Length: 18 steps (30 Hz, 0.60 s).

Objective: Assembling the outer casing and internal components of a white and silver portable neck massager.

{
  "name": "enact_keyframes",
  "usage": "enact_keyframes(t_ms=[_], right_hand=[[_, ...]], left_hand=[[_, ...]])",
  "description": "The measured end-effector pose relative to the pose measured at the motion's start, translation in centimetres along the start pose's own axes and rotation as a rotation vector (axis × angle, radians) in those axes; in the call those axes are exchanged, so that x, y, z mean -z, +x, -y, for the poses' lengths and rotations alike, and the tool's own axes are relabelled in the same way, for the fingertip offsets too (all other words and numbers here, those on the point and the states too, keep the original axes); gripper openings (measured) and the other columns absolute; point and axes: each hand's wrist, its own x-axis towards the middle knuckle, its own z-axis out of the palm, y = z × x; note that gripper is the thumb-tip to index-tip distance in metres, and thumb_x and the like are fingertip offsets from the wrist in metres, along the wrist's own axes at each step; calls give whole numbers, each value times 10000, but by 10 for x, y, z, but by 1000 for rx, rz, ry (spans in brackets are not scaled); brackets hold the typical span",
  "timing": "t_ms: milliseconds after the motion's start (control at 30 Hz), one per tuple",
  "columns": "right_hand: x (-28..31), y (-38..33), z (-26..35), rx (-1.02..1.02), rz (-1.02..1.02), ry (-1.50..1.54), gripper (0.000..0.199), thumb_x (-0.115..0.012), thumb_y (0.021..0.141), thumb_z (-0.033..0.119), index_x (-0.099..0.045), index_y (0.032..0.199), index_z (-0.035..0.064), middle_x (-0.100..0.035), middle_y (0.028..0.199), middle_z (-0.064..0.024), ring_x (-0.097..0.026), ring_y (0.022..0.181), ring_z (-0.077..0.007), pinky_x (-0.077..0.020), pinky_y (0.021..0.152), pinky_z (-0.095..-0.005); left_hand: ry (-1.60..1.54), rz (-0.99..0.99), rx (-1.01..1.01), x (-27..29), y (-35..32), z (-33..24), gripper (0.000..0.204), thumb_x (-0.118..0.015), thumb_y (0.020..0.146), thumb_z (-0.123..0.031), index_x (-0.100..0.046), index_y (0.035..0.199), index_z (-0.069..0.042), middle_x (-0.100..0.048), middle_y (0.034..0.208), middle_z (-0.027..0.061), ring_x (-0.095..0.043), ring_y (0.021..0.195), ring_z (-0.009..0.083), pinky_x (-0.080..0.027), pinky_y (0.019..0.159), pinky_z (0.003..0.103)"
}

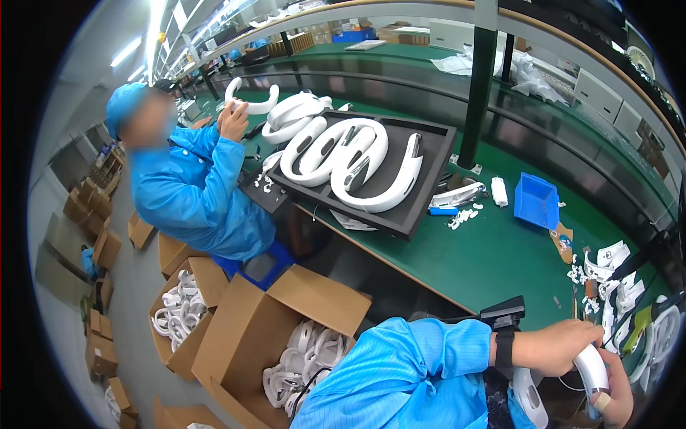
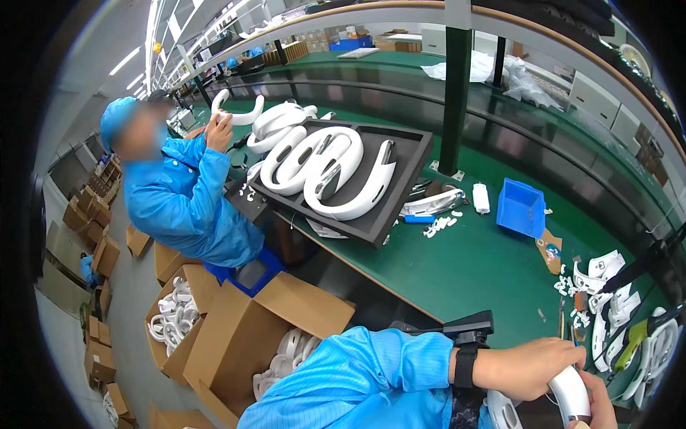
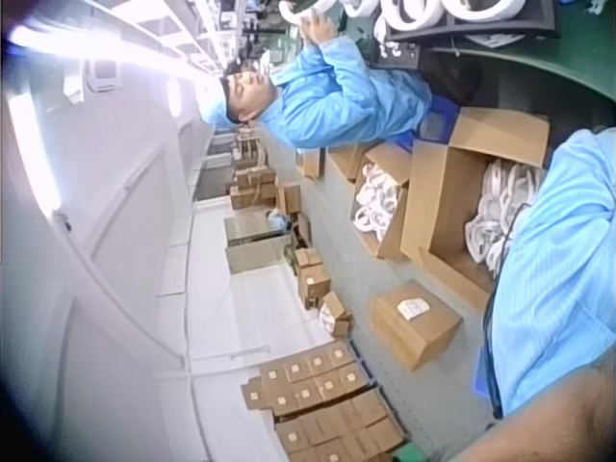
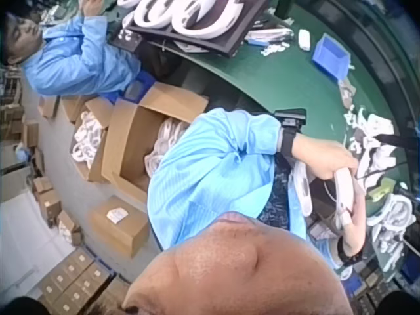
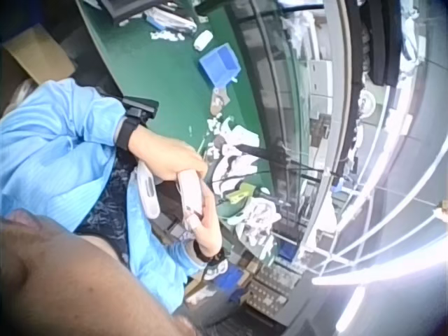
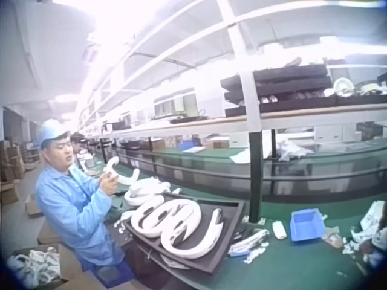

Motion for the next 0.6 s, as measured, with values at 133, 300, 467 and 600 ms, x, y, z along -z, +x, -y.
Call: enact_keyframes(t_ms=[133,300,467,600], right_hand=[[8,-1,-7,-64,-10,-32,855,-665,918,413,-301,1521,-71,-424,1499,-189,-425,1390,-271,-328,1147,-389],[11,4,-18,-88,42,18,846,-719,891,388,-344,1498,-65,-486,1439,-175,-484,1330,-250,-371,1111,-380],[13,18,-20,-100,17,21,867,-740,871,397,-353,1492,-67,-494,1431,-175,-498,1317,-250,-383,1101,-379],[29,25,-46,-4,19,147,913,-754,850,447,-354,1499,-56,-490,1441,-178,-491,1324,-250,-379,1106,-381]], left_hand=[[-148,88,26,-6,-2,6,411,-689,743,36,-526,1115,-23,-614,1050,187,-592,1040,408,-467,871,470],[-173,91,36,-6,-11,11,458,-747,715,3,-536,1121,-22,-622,1049,186,-603,1029,404,-480,857,470],[-281,151,83,22,-16,12,570,-815,683,-80,-568,1195,-37,-650,1102,168,-629,1064,374,-504,890,440],[-387,183,203,57,-30,2,620,-813,730,-156,-557,1285,-50,-657,1160,155,-634,1097,340,-501,935,415]])
